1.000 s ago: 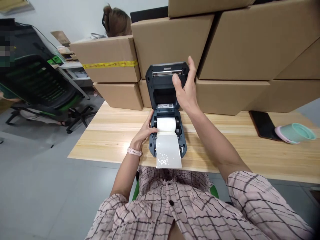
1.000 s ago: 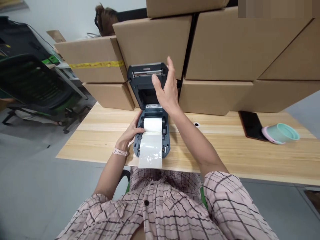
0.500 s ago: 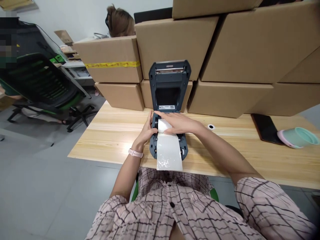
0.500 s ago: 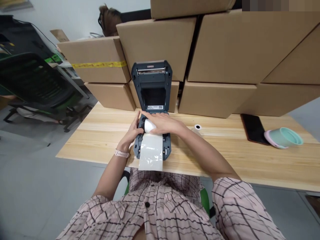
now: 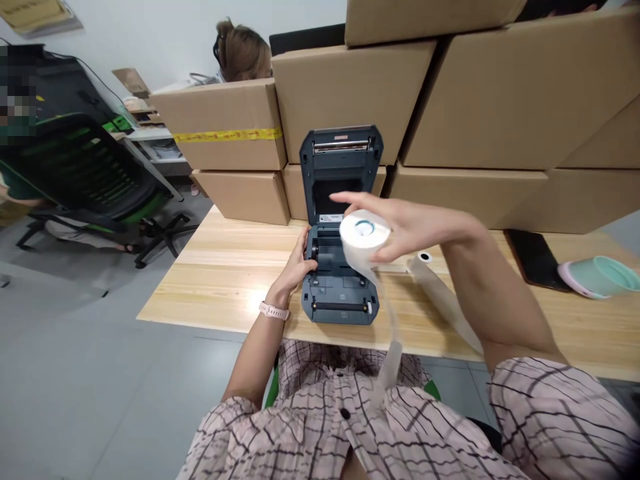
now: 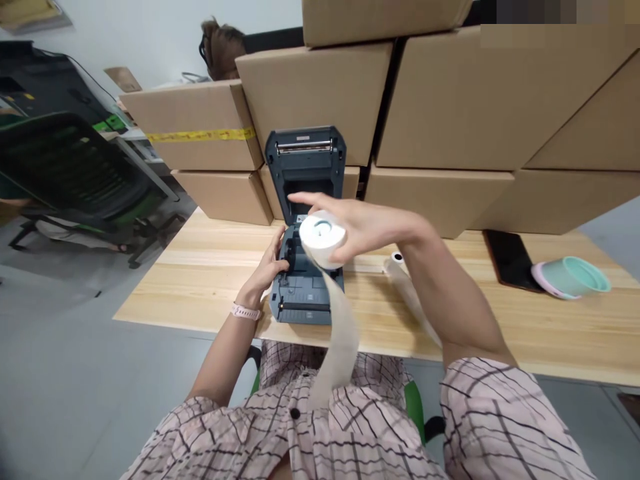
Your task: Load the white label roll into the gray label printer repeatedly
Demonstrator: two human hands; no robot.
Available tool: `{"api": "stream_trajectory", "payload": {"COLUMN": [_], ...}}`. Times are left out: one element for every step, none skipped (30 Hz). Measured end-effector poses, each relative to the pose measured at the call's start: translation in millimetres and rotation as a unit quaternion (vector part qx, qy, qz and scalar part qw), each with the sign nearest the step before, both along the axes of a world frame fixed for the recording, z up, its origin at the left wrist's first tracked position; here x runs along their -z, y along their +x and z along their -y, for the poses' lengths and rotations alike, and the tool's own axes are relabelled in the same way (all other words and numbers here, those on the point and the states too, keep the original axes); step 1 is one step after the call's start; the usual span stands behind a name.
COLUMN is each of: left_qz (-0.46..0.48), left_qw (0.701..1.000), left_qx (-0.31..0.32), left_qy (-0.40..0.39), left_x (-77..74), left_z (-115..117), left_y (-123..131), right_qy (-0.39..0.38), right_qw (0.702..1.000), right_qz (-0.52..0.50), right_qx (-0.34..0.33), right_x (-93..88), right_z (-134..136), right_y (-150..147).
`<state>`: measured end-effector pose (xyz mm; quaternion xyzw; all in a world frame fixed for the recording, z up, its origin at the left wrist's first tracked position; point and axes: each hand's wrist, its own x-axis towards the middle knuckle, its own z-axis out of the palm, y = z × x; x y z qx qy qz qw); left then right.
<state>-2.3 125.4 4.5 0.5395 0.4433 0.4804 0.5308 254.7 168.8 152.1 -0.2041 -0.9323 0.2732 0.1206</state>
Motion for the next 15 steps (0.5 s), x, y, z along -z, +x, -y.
{"api": "stream_trajectory", "payload": {"left_qz": [-0.004, -0.008, -0.01, -0.01, -0.007, -0.003, 0.0, 0.003, 0.004, 0.005, 0.004, 0.004, 0.004, 0.005, 0.008], "left_qw": [1.0, 1.0, 1.0, 1.0, 1.0, 1.0, 1.0, 1.0, 1.0, 1.0, 1.0, 1.0, 1.0, 1.0, 1.0], "left_qx": [0.001, 0.002, 0.003, 0.005, 0.007, 0.01, 0.011, 0.012, 0.011, 0.011, 0.009, 0.009, 0.008, 0.007, 0.006], "left_qy": [0.004, 0.01, 0.015, 0.019, 0.019, 0.016, 0.012, 0.008, 0.004, 0.0, -0.002, -0.004, -0.006, -0.009, -0.012], "left_x": [0.1, 0.3, 0.5, 0.6, 0.5, 0.2, -0.3, -1.1, -2.1, -3.0, -3.8, -4.5, -4.8, -4.9, -4.8], "left_z": [0.4, 0.6, 0.8, 0.8, 0.9, 1.0, 1.2, 1.5, 2.1, 2.7, 3.3, 4.0, 4.5, 5.0, 5.3], "left_y": [-0.2, -0.4, -0.4, -0.4, -0.2, 0.2, 0.6, 1.1, 1.6, 2.1, 2.5, 2.8, 2.9, 3.0, 3.1], "right_qy": [0.006, 0.01, 0.009, 0.005, -0.003, -0.012, -0.021, -0.033, -0.046, -0.062, -0.078, -0.092, -0.101, -0.105, -0.113], "right_qw": [1.0, 0.999, 0.997, 0.994, 0.99, 0.986, 0.982, 0.979, 0.975, 0.971, 0.967, 0.962, 0.958, 0.956, 0.955], "right_qz": [-0.008, -0.01, -0.008, -0.002, 0.005, 0.011, 0.015, 0.016, 0.015, 0.01, 0.001, -0.01, -0.021, -0.03, -0.039], "right_qx": [0.022, 0.048, 0.079, 0.111, 0.142, 0.167, 0.187, 0.203, 0.216, 0.229, 0.242, 0.256, 0.267, 0.272, 0.273], "right_x": [-4.4, -5.6, -3.4, 2.2, 10.9, 22.0, 34.9, 48.7, 62.5, 75.5, 87.0, 96.3, 103.3, 107.7, 109.8], "right_z": [-2.2, -5.7, -10.4, -16.2, -22.6, -29.1, -35.4, -41.0, -45.5, -48.8, -50.9, -52.0, -52.2, -51.8, -51.0], "right_y": [11.7, 22.4, 32.2, 40.6, 47.7, 53.1, 57.0, 59.1, 59.6, 58.8, 57.3, 55.7, 55.0, 56.1, 60.0]}}
